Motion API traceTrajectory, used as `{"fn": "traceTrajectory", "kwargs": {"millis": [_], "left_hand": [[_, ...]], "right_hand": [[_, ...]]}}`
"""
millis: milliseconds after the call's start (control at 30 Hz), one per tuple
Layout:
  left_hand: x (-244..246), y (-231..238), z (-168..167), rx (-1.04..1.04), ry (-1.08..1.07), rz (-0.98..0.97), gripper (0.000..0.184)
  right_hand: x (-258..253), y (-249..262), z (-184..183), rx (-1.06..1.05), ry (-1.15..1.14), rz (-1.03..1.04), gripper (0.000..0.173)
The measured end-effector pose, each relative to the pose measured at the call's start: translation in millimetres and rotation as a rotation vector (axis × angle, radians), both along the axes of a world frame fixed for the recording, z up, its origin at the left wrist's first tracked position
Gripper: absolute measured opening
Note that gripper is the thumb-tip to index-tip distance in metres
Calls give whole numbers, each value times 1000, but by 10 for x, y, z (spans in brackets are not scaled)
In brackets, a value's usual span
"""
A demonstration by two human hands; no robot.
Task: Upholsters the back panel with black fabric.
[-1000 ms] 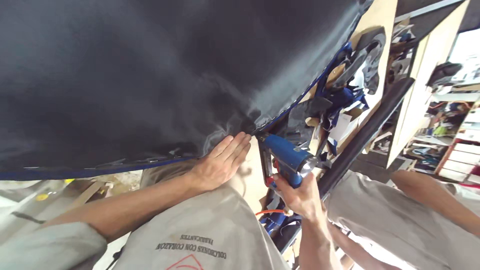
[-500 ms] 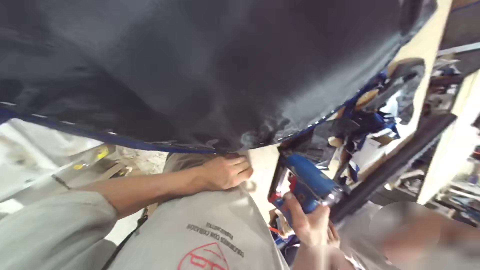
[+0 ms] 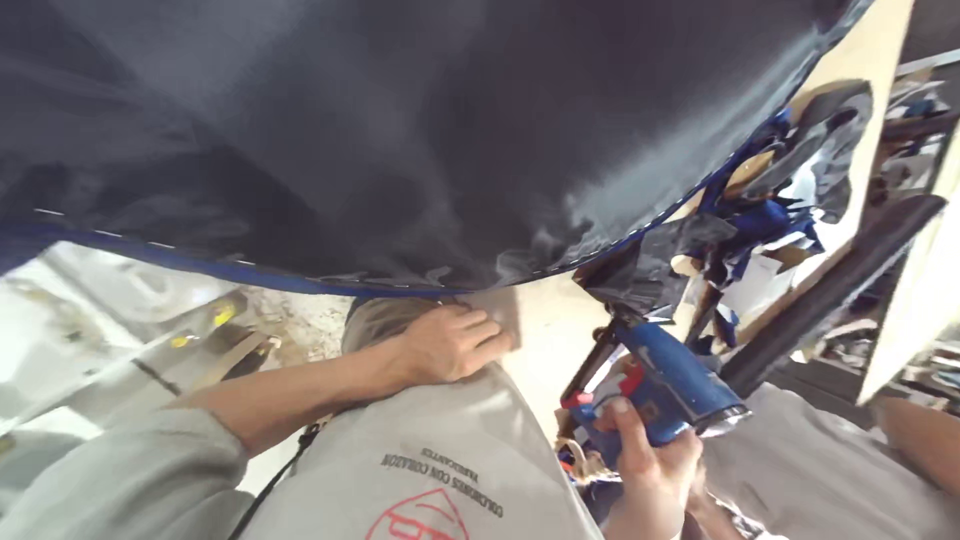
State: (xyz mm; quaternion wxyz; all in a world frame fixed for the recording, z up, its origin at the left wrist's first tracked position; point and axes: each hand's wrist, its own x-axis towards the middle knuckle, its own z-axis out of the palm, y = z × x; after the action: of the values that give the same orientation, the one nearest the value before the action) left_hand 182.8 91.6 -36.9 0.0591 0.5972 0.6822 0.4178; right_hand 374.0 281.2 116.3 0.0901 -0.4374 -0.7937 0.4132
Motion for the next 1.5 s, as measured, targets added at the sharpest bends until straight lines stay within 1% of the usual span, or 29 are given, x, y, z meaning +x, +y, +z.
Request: {"fn": "traceTrajectory", "kwargs": {"millis": [67, 100, 133, 200, 267, 300, 400, 467, 533, 600, 633, 700, 767, 867, 1000, 1133, 1267, 1367, 1433, 1500], "left_hand": [[-38, -22, 65, 64, 67, 25, 22], [-53, -69, 115, 82, 91, 53, 21], [-79, -137, 173, 95, 113, 108, 19], [-136, -262, 295, 84, 142, 270, 17], [-218, -278, 378, -12, 180, 425, 19], [-269, -256, 394, -72, 192, 470, 23], [-413, -209, 375, -194, 185, 479, 32], [-461, -180, 351, -215, 181, 460, 32], [-469, -157, 364, -235, 189, 455, 31], [-463, -122, 359, -221, 238, 470, 29], [-449, -105, 343, -200, 281, 478, 27], [-440, -63, 308, -153, 372, 491, 24], [-449, -30, 294, -135, 430, 496, 21], [-441, 0, 286, -102, 474, 508, 17], [-441, 15, 277, -20, 507, 506, 14], [-470, -27, 289, -95, 514, 383, 16], [-522, 11, 412, -223, 482, 293, 19], [-555, 49, 467, -308, 420, 269, 22], [-538, -78, 519, -352, 375, 263, 25], [-471, -13, 617, -294, 376, 229, 30]], "right_hand": [[124, -57, -64, 77, -142, -66, 36], [201, -102, -137, 120, -227, -89, 43], [276, -160, -244, 152, -311, -110, 53], [425, -295, -493, 165, -405, -175, 70], [566, -360, -736, 176, -437, -257, 71], [634, -375, -849, 180, -441, -292, 70], [808, -358, -1110, 150, -447, -296, 78], [884, -290, -1167, 125, -468, -212, 79], [952, -196, -1163, 119, -496, -111, 70], [981, -91, -1097, 131, -472, -55, 55], [996, -44, -1068, 134, -458, -42, 51], [1009, 5, -1058, 129, -449, -39, 50], [1005, -17, -1105, 115, -471, -35, 53], [986, -87, -1167, 117, -497, -42, 60], [969, -87, -1153, 78, -493, -73, 58], [1006, -74, -1145, 94, -493, -37, 60], [981, -67, -1104, 87, -546, -49, 57], [882, -80, -983, 172, -576, -58, 53], [724, -159, -863, 219, -552, -30, 52], [543, -204, -636, 301, -496, -58, 46]]}}
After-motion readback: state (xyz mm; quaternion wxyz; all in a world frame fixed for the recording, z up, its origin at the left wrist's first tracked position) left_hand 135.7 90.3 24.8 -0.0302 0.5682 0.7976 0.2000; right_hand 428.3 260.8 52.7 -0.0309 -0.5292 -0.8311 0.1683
